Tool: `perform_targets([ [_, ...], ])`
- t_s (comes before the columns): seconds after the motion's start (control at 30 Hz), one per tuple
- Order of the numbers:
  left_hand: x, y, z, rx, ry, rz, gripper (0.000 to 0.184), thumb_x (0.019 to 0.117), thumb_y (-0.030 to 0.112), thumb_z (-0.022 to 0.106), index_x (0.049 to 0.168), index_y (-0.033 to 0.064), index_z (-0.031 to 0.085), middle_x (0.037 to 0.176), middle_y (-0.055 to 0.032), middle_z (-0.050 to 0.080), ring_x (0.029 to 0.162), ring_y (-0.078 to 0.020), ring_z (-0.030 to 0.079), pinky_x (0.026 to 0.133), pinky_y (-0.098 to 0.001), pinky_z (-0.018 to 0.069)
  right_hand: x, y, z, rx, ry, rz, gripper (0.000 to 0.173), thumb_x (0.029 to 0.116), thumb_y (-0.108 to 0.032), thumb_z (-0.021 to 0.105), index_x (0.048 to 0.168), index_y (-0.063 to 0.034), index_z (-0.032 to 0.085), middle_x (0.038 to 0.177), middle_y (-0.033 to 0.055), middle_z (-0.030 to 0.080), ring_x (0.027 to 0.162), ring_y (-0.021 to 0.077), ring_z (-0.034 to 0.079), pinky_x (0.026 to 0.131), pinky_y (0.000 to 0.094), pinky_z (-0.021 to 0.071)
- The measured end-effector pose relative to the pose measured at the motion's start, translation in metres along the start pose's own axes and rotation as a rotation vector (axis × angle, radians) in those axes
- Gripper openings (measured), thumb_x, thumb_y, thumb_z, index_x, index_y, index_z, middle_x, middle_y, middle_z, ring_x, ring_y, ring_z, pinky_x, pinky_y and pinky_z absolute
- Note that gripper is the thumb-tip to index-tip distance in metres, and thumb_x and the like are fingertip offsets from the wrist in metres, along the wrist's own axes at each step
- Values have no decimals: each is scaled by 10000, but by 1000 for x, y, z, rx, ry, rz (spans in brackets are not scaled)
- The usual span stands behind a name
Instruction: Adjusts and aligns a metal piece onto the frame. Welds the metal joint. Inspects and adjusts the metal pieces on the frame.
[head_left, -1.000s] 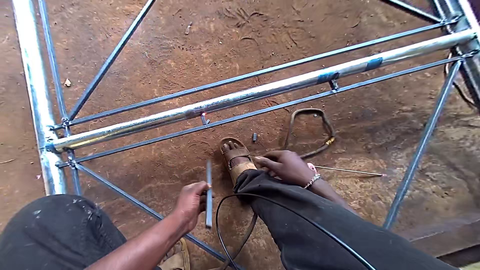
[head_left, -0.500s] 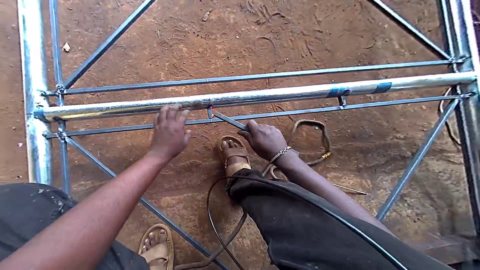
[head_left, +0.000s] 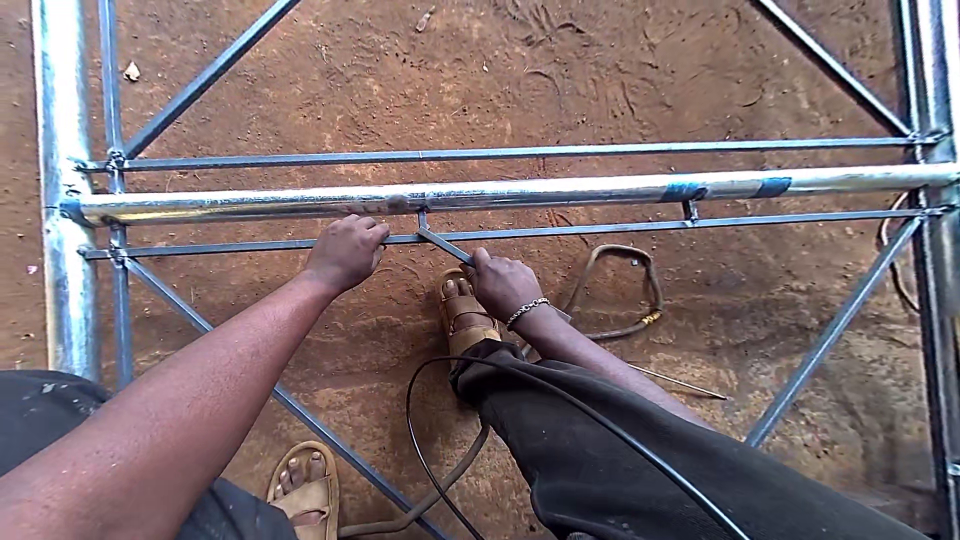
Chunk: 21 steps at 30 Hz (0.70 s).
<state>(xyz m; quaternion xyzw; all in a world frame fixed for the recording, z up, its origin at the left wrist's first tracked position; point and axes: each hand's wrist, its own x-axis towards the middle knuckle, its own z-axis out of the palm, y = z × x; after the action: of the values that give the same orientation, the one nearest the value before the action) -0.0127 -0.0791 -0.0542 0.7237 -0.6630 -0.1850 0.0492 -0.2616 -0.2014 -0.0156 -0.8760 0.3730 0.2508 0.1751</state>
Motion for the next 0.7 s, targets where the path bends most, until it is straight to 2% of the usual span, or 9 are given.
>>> perform_targets([
  [0.1, 1, 3, -3, -13, -26, -35, 213, 1001, 175, 614, 1158, 67, 710, 1105, -149, 720, 1105, -343, 684, 951, -515, 550, -1, 4, 3, 13, 41, -26, 404, 1113, -418, 377, 1094, -68, 577, 857, 175, 679, 868, 394, 721, 702, 558, 561],
  [0.2, 0, 4, -2, -23, -22, -48, 206, 997, 173, 619, 1149, 72, 714, 1108, -142, 723, 1103, -333, 685, 953, -507, 551, 0, 4, 2, 1, -19, -10, 386, 1111, -411, 376, 1105, -78, 571, 879, 172, 686, 898, 393, 721, 719, 562, 562],
  [0.3, 2, 4, -3, -28, -35, -68, 211, 993, 178, 622, 1155, 77, 711, 1123, -131, 721, 1114, -326, 680, 962, -496, 545, -3, 9, 9, 54, 83, -33, 385, 1109, -399, 396, 1055, -68, 585, 836, 165, 672, 841, 386, 718, 684, 550, 557],
  [0.43, 4, 7, -3, -105, -58, -135, 265, 987, 256, 626, 1164, 80, 714, 1169, -123, 712, 1138, -318, 667, 978, -516, 529, 2, 4, -4, 0, -78, 61, 408, 1114, -422, 350, 1108, -77, 568, 898, 187, 686, 926, 408, 717, 724, 576, 562],
  [0.57, 15, 13, -6, -298, -155, -282, 345, 1035, 404, 592, 1112, 97, 731, 1067, -128, 729, 1023, -320, 701, 901, -594, 537, -1, 8, -1, 53, 63, -9, 428, 1114, -435, 371, 1066, -63, 578, 842, 178, 670, 854, 400, 715, 686, 565, 550],
  [0.7, 25, 15, -11, -384, -230, -348, 342, 1041, 421, 567, 1099, 137, 751, 1017, -116, 742, 1015, -312, 703, 896, -610, 526, 3, 0, -1, 15, -86, 38, 355, 1109, -376, 370, 1118, -79, 565, 907, 183, 687, 928, 403, 717, 728, 578, 559],
])
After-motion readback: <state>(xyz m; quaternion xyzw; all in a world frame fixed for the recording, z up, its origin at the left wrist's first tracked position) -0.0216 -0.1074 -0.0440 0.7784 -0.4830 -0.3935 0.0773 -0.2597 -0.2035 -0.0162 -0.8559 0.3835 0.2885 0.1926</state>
